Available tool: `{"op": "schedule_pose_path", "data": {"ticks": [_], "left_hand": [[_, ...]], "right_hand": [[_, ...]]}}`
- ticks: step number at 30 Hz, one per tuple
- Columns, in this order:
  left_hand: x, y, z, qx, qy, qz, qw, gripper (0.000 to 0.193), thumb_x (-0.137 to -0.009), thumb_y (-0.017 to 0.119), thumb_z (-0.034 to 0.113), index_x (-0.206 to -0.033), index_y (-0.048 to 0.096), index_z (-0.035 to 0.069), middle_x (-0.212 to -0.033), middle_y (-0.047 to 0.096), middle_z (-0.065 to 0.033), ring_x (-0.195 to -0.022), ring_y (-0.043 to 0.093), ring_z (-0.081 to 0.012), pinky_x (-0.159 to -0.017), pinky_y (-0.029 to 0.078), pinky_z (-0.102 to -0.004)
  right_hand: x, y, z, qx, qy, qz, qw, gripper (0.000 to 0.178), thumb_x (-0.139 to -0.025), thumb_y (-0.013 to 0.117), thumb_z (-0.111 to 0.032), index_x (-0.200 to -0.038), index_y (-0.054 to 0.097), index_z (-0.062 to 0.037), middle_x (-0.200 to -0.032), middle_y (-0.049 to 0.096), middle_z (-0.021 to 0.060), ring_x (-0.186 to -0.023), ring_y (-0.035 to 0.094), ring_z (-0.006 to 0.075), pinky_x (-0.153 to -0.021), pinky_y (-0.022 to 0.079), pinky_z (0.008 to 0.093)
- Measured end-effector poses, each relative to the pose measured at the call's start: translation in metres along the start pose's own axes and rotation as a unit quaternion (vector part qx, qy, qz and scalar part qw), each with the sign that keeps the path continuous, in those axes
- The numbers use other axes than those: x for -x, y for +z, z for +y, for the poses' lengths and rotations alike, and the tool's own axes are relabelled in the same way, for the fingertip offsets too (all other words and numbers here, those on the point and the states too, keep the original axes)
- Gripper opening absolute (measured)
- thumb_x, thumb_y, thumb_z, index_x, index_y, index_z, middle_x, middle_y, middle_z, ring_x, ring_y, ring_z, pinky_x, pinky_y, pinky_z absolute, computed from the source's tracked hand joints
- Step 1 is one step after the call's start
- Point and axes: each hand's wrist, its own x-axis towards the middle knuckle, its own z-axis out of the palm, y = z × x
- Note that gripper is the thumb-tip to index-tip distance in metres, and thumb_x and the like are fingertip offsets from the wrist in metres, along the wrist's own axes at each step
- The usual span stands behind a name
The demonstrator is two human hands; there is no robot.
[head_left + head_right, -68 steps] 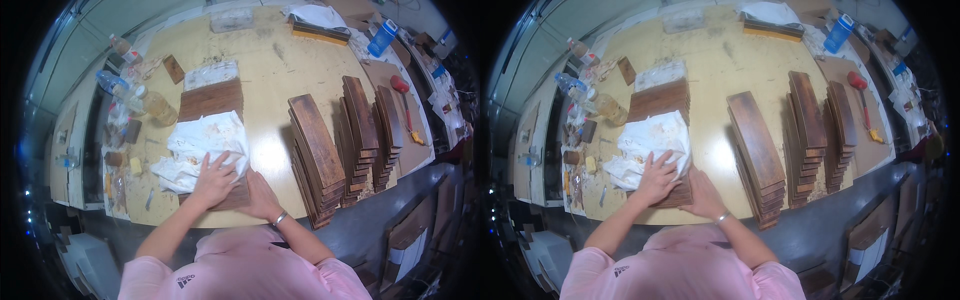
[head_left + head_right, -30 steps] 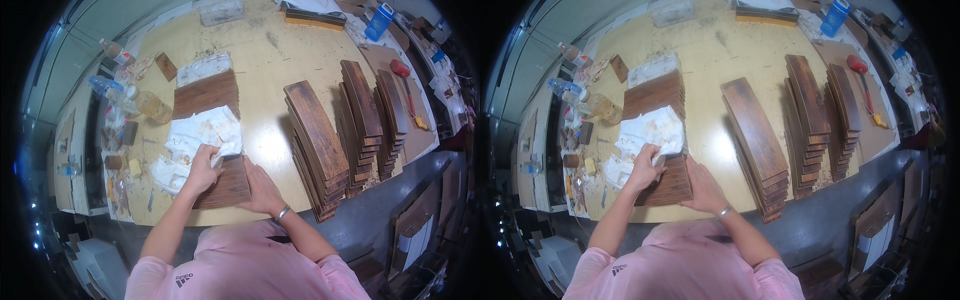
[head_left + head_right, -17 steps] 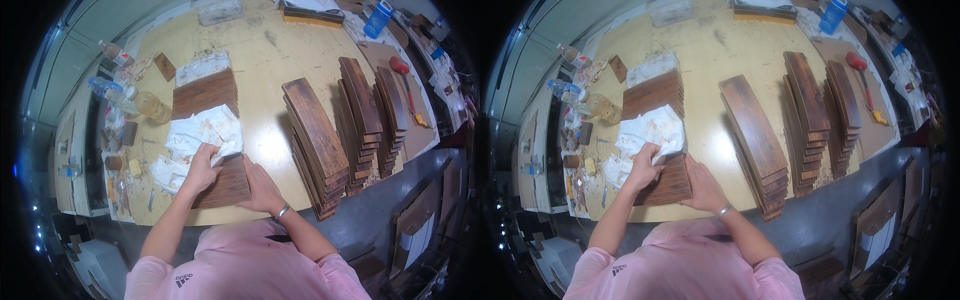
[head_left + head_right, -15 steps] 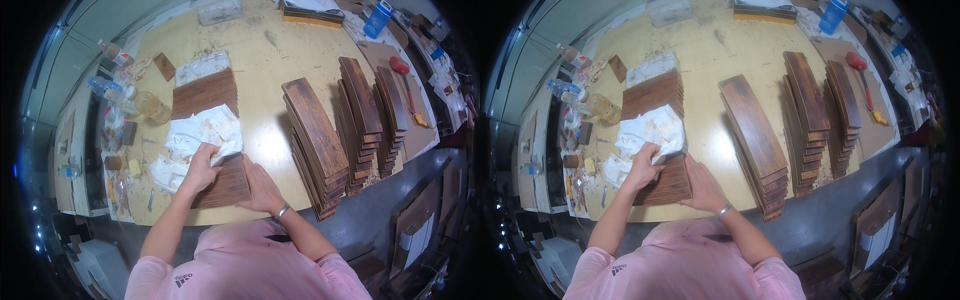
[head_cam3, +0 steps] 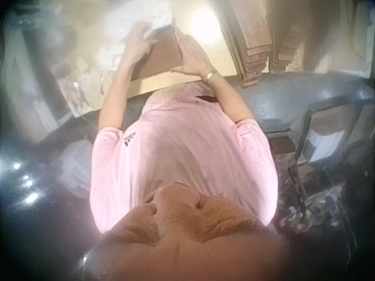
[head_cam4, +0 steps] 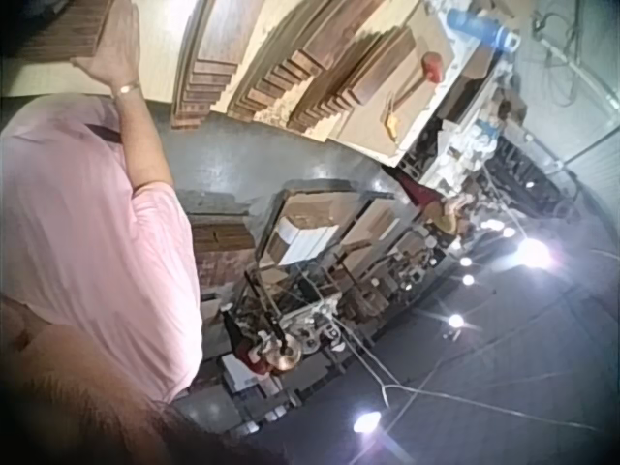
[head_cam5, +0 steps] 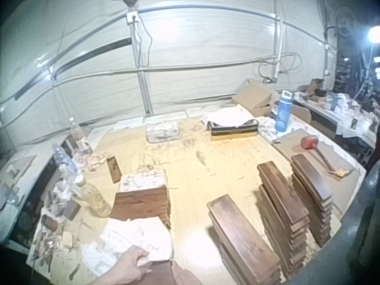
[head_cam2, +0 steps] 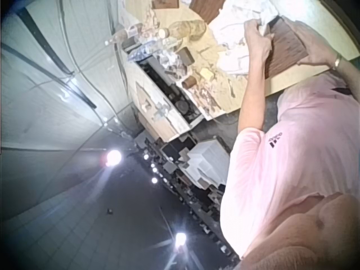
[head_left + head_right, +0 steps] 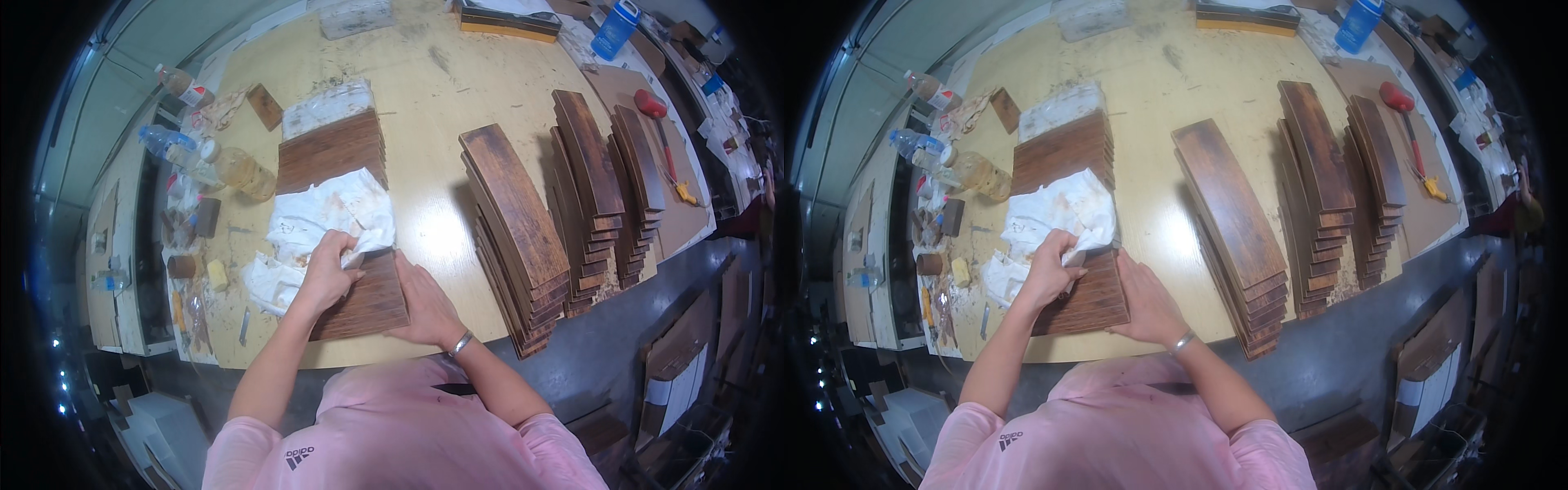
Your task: The person cleans a stack of grooved wood panels by applying a liquid from a bottle onto a cloth and wiping down the surface of each panel.
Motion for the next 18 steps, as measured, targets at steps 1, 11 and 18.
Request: {"op": "schedule_pose_path", "data": {"ticks": [1, 11, 18], "left_hand": [[0.000, 0.000, 0.002, -0.006, 0.001, 0.001, 1.000, 0.040, -0.066, 0.080, -0.005, -0.100, 0.059, 0.001, -0.105, 0.056, -0.0148, -0.103, 0.058, -0.0351, -0.091, 0.046, -0.0376], [-0.002, -0.003, 0.004, -0.006, 0.010, -0.012, 1.000, 0.039, -0.066, 0.081, -0.004, -0.097, 0.058, 0.000, -0.104, 0.055, -0.0152, -0.103, 0.057, -0.0349, -0.091, 0.046, -0.0374], [-0.004, -0.001, 0.000, 0.007, 0.011, -0.006, 1.000, 0.039, -0.065, 0.082, -0.003, -0.096, 0.058, 0.000, -0.102, 0.056, -0.0147, -0.099, 0.058, -0.0347, -0.089, 0.047, -0.0378]], "right_hand": [[0.000, 0.000, 0.000, -0.002, -0.002, 0.003, 1.000, 0.134, -0.057, 0.090, -0.034, -0.156, 0.008, 0.0054, -0.156, 0.029, 0.0294, -0.142, 0.035, 0.0407, -0.119, 0.026, 0.0464], [0.000, 0.000, 0.001, -0.003, 0.005, -0.004, 1.000, 0.136, -0.056, 0.090, -0.036, -0.156, 0.008, 0.0058, -0.156, 0.029, 0.0299, -0.142, 0.035, 0.0408, -0.119, 0.025, 0.0470], [0.000, 0.000, 0.001, -0.004, 0.004, 0.001, 1.000, 0.135, -0.057, 0.090, -0.036, -0.156, 0.008, 0.0052, -0.156, 0.029, 0.0296, -0.142, 0.035, 0.0412, -0.120, 0.025, 0.0480]]}}
